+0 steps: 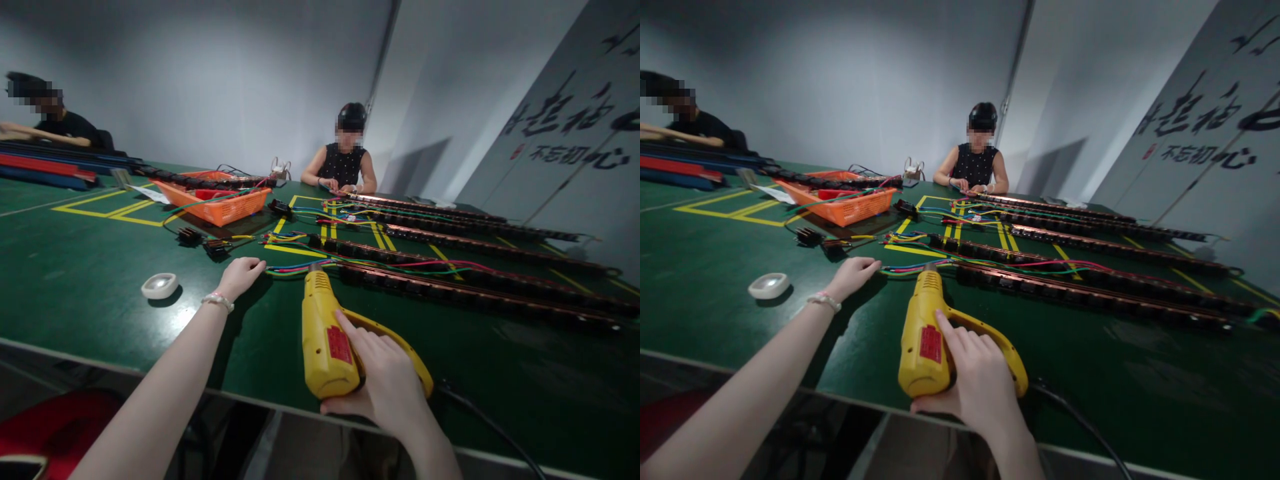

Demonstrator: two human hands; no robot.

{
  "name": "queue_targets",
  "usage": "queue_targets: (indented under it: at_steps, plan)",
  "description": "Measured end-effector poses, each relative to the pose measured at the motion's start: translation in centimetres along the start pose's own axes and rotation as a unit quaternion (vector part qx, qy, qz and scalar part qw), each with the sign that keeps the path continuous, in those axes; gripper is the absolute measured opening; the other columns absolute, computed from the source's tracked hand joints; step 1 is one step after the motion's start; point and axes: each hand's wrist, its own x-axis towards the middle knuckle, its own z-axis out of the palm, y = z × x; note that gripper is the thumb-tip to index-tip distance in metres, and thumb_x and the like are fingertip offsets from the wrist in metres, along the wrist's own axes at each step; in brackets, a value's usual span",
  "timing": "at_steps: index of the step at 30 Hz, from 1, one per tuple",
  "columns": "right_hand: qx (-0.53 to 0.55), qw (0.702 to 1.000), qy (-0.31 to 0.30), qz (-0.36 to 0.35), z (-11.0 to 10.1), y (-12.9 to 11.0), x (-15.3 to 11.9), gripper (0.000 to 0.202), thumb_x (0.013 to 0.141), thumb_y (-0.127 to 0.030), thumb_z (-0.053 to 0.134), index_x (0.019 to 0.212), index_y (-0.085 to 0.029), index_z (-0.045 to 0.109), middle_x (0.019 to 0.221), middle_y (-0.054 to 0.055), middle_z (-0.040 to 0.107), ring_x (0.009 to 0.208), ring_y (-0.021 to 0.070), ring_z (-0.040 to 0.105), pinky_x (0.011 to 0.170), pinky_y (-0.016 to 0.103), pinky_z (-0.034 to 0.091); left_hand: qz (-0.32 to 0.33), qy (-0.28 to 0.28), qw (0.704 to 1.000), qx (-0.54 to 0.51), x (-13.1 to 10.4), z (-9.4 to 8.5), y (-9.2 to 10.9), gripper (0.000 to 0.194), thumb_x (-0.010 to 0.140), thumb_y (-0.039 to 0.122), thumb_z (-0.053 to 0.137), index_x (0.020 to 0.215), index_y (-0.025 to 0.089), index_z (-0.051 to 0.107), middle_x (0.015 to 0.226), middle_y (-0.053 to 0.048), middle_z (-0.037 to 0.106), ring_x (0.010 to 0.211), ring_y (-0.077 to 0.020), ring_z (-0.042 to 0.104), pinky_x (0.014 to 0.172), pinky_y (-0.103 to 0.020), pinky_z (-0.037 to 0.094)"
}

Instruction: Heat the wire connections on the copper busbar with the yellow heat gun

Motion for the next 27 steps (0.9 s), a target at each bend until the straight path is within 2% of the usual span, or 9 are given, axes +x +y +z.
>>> queue_targets:
  at_steps: [6,11,20,27]
  plan:
    - [-0.069,0.994,0.087,0.023,1.0,0.1,-0.8,0.110,0.057,-0.081,0.058,0.143,-0.017,0.033,0.092,0.007,0.061,0.080,0.0234,0.057,0.072,0.037,0.041,-0.003,0.003,1.000,0.003,0.0,0.0,0.1,0.046,0.084,0.051,0.035,0.058,0.019,0.055,0.053,0.000,0.051,0.055,-0.0140,0.043,0.054,-0.027,0.023]
    - [-0.118,0.985,0.122,0.021,1.4,-0.3,-1.1,0.108,0.061,-0.084,0.049,0.144,-0.017,0.032,0.087,0.007,0.061,0.073,0.0229,0.055,0.068,0.037,0.039,0.004,0.012,1.000,0.007,0.1,0.2,0.0,0.045,0.084,0.050,0.035,0.057,0.019,0.055,0.052,0.000,0.049,0.054,-0.0139,0.042,0.054,-0.027,0.023]
    - [-0.122,0.987,0.108,-0.001,1.7,-0.2,-1.0,0.109,0.062,-0.082,0.051,0.145,-0.015,0.028,0.086,0.008,0.060,0.070,0.0227,0.054,0.065,0.036,0.040,-0.006,0.011,1.000,0.008,0.2,0.2,0.1,0.045,0.083,0.050,0.034,0.055,0.020,0.052,0.054,-0.002,0.051,0.055,-0.0150,0.043,0.055,-0.027,0.022]
    - [-0.090,0.993,0.077,-0.006,2.9,-3.3,-0.1,0.115,0.061,-0.087,0.045,0.147,-0.013,0.022,0.087,0.009,0.059,0.073,0.0252,0.054,0.067,0.041,0.042,-0.007,0.013,1.000,0.011,0.1,0.2,0.2,0.045,0.084,0.050,0.034,0.057,0.020,0.055,0.057,-0.003,0.055,0.057,-0.0156,0.044,0.056,-0.027,0.023]
